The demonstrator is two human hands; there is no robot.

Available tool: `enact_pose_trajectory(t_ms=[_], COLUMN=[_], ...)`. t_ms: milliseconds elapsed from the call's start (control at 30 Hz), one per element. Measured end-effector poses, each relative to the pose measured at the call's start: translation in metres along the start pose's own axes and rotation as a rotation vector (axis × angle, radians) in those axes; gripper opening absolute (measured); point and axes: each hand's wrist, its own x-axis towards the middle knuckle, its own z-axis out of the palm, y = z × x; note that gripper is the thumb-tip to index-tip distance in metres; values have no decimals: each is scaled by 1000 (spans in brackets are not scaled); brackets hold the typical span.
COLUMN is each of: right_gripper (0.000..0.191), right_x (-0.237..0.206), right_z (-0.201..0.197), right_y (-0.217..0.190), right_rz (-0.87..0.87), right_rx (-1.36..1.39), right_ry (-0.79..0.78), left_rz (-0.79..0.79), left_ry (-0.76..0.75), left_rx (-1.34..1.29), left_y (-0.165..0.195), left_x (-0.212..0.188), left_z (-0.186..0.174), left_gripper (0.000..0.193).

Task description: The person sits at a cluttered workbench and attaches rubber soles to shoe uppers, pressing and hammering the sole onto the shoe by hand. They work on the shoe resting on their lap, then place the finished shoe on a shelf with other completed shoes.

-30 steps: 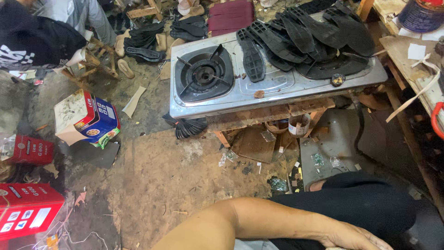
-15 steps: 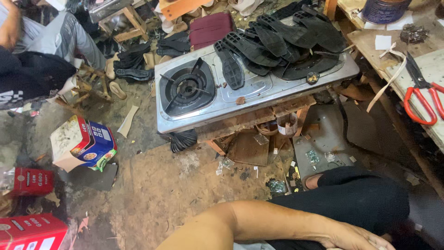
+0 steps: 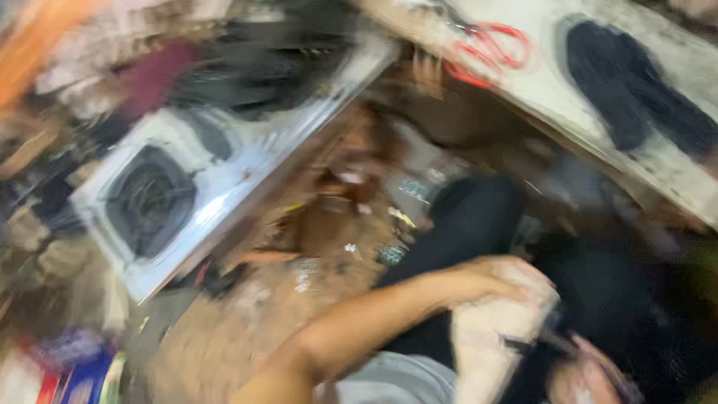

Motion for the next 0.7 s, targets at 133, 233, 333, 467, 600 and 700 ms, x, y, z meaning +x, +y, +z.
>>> enact_pose_trajectory(t_ms=[133,233,333,467,600,700], right_gripper=[43,42,41,39,39,37], right_x=[-56,-77,-88,-93,-74,-61], right_z=[-18,-15,-2,21,29,21], right_y=[2,-4,-23,-43,-55,-64], right_rz=[41,33,-49,52,198,231], right_rx=[178,233,10,-306,-488,-409], right_ry=[-79,-114,-92,-43,-74,-123], left_rz=[-196,-257,-285,-294,-318,-359], left_ry=[102,152,177,203,226,251], left_rx=[-64,-81,-45,6,81,57], left_y=[7,15,20,11,6,15], left_x=[-14,-15,-10,-1,10,12], left_z=[38,61,68,63,55,56], left_gripper=[51,45,41,38,36,36])
